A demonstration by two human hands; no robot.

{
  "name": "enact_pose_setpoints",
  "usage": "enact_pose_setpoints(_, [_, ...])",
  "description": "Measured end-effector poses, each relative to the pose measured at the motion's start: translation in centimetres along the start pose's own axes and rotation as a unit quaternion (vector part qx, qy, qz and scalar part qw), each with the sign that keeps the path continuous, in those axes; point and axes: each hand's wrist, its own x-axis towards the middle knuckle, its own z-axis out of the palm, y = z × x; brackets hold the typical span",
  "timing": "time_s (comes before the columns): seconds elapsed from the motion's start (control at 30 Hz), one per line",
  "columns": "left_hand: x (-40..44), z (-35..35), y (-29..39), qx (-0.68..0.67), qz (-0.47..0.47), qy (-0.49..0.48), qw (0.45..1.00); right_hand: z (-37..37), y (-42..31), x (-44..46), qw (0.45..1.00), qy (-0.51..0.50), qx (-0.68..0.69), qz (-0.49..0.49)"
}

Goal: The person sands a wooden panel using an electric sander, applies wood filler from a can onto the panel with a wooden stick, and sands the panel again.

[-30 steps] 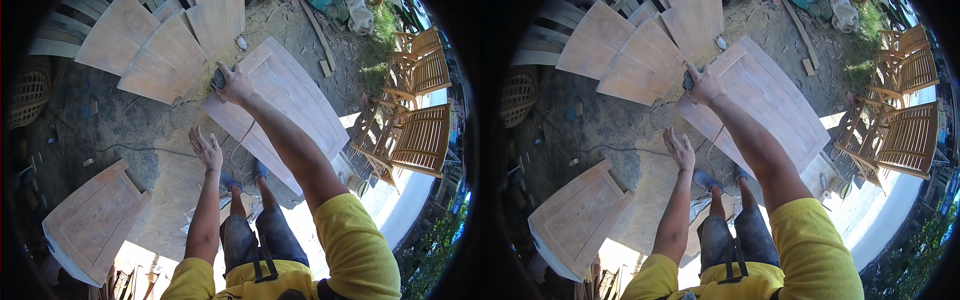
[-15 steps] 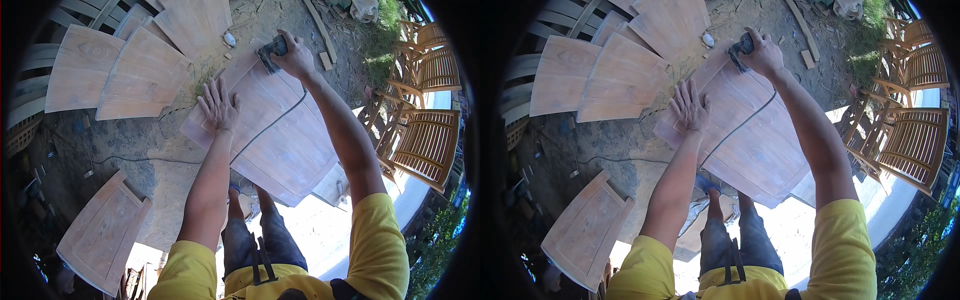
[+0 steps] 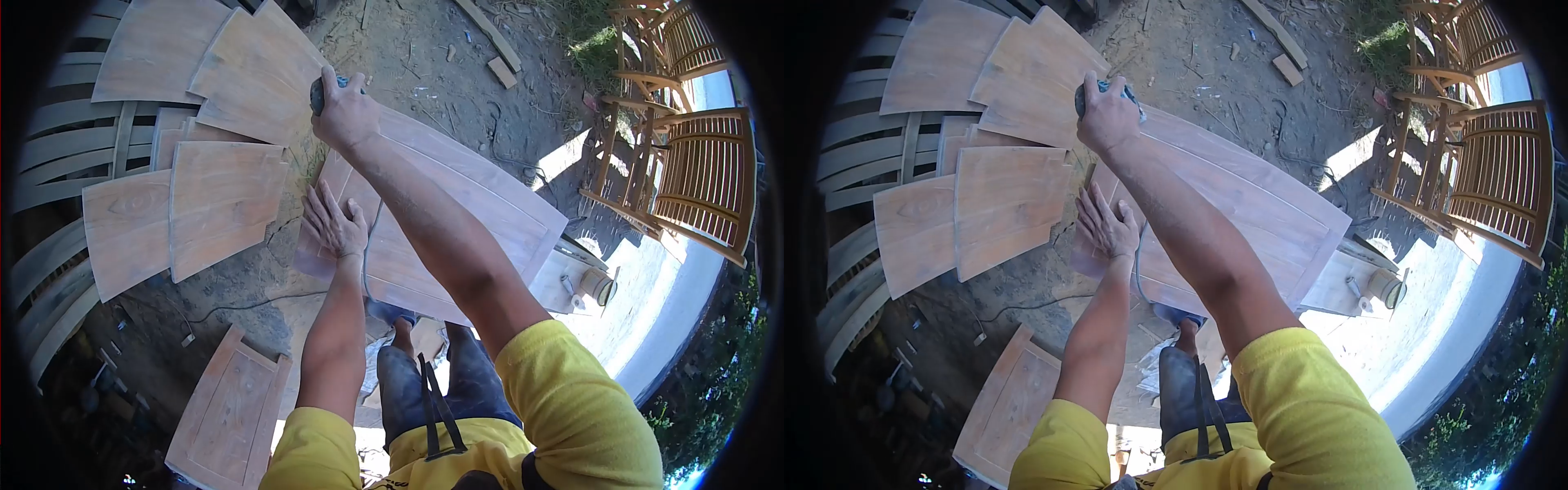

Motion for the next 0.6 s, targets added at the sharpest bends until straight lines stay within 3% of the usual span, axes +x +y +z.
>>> enact_pose_setpoints(0.33, [-0.1,-0.1,0.4,0.000,-0.010,-0.009,1.000,-5.9,10.4,-9.0,0.957,0.167,-0.036,0.233])
enact_pose_setpoints(0.43, [0.0,-0.1,0.1,0.007,-0.010,-0.007,1.000,-5.1,10.0,-8.2,0.949,0.186,-0.033,0.254])
enact_pose_setpoints(0.6, [-0.2,-0.1,0.5,0.010,-0.005,-0.032,0.999,-1.8,4.3,-4.1,0.980,0.117,0.034,0.155])
